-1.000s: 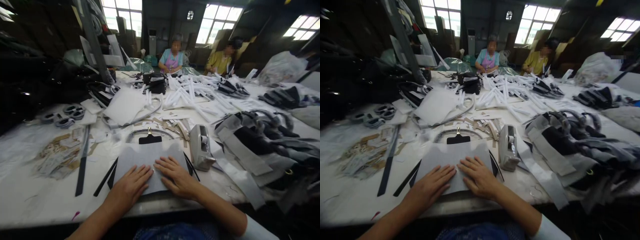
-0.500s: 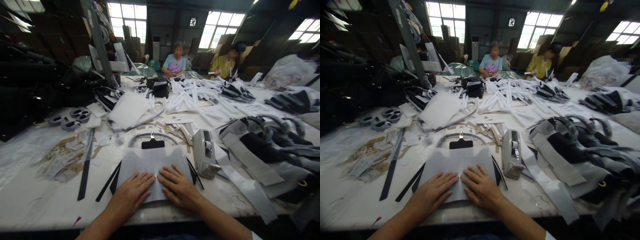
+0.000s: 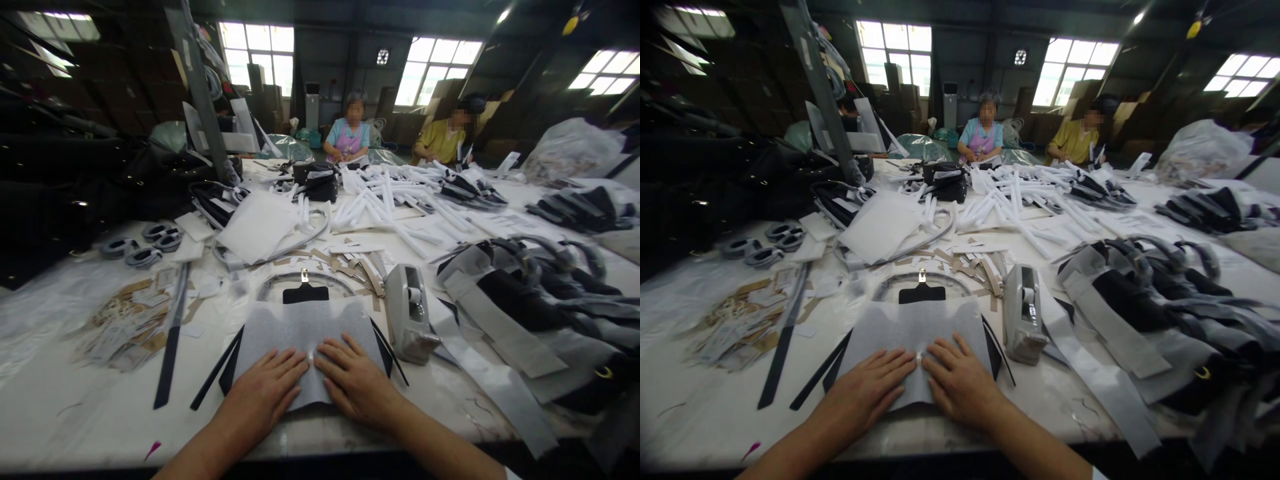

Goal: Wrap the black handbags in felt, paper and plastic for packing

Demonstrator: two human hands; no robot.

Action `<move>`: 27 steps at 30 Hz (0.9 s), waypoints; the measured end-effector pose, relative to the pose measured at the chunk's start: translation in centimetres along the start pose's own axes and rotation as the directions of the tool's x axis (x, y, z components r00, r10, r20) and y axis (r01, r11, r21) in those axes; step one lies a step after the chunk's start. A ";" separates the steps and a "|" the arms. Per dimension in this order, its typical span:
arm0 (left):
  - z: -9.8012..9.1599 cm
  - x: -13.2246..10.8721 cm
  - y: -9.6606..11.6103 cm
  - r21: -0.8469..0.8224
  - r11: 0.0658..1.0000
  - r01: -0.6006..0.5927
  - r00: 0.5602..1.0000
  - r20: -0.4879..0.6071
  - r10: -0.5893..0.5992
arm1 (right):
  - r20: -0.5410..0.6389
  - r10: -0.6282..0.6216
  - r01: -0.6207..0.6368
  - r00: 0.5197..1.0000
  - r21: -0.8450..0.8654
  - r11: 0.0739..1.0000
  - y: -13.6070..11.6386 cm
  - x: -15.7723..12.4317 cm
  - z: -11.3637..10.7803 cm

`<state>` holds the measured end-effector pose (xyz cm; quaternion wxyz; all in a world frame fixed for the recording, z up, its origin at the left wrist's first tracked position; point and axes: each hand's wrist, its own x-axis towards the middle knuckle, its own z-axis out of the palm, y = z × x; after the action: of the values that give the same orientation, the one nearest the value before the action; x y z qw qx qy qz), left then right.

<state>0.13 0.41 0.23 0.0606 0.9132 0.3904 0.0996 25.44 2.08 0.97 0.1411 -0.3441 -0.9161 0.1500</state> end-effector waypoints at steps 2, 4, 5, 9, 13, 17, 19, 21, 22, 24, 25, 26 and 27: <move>-0.5 0.3 0.2 -0.012 1.000 0.018 0.999 0.028 -0.017 | -0.016 0.026 -0.025 1.000 0.033 0.999 0.0 0.0 -0.1; -0.9 0.5 0.4 -0.028 0.999 0.046 0.998 0.047 -0.045 | -0.016 0.043 -0.042 0.999 0.051 0.998 0.0 0.0 -0.2; -1.0 0.5 0.4 -0.036 0.997 0.062 0.997 0.052 -0.060 | -0.005 0.045 -0.045 0.999 0.050 0.998 0.0 0.0 -0.3; -0.7 0.2 0.4 -0.058 0.995 0.082 0.997 0.011 -0.082 | 0.075 0.047 -0.048 0.996 0.013 0.999 -0.3 0.3 -0.8; -0.2 0.0 0.4 -0.054 0.996 0.065 0.997 -0.038 -0.067 | 0.081 0.088 -0.085 0.993 -0.033 0.996 -0.6 0.8 -1.0; -0.2 0.0 0.4 -0.028 0.999 0.046 0.998 -0.045 -0.047 | 0.070 0.067 -0.064 0.995 -0.044 0.997 -0.6 0.8 -0.5; -0.1 0.0 0.4 -0.014 0.999 0.042 0.997 -0.058 -0.043 | 0.060 0.059 -0.057 0.996 -0.036 0.998 -0.6 0.6 -0.3; 0.1 -0.1 0.3 -0.003 0.999 0.041 0.997 -0.065 -0.041 | 0.032 0.075 -0.074 0.997 -0.022 0.997 -0.6 0.4 -0.1; 0.1 -0.2 0.3 0.002 0.999 0.040 0.997 -0.068 -0.040 | 0.023 0.079 -0.079 0.997 -0.020 0.997 -0.6 0.4 -0.1; 0.2 -0.2 0.2 0.008 0.999 0.040 0.996 -0.076 -0.039 | 0.023 0.066 -0.065 0.998 -0.035 0.997 -0.6 0.4 -0.2; 0.3 -0.2 0.2 0.006 0.999 0.041 0.996 -0.082 -0.040 | 0.034 0.052 -0.050 0.998 -0.048 0.998 -0.7 0.4 -0.3; 0.4 -0.3 0.2 -0.001 0.999 0.042 0.995 -0.088 -0.042 | 0.045 0.040 -0.037 0.998 -0.063 0.997 -0.7 0.5 -0.3; 0.4 -0.3 0.2 -0.010 0.999 0.045 0.995 -0.092 -0.046 | 0.053 0.031 -0.027 0.998 -0.075 0.997 -0.8 0.5 -0.4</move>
<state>0.17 0.04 -0.20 0.0486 0.8982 0.4131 0.1420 24.77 1.92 1.65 0.1010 -0.3582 -0.9194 0.1273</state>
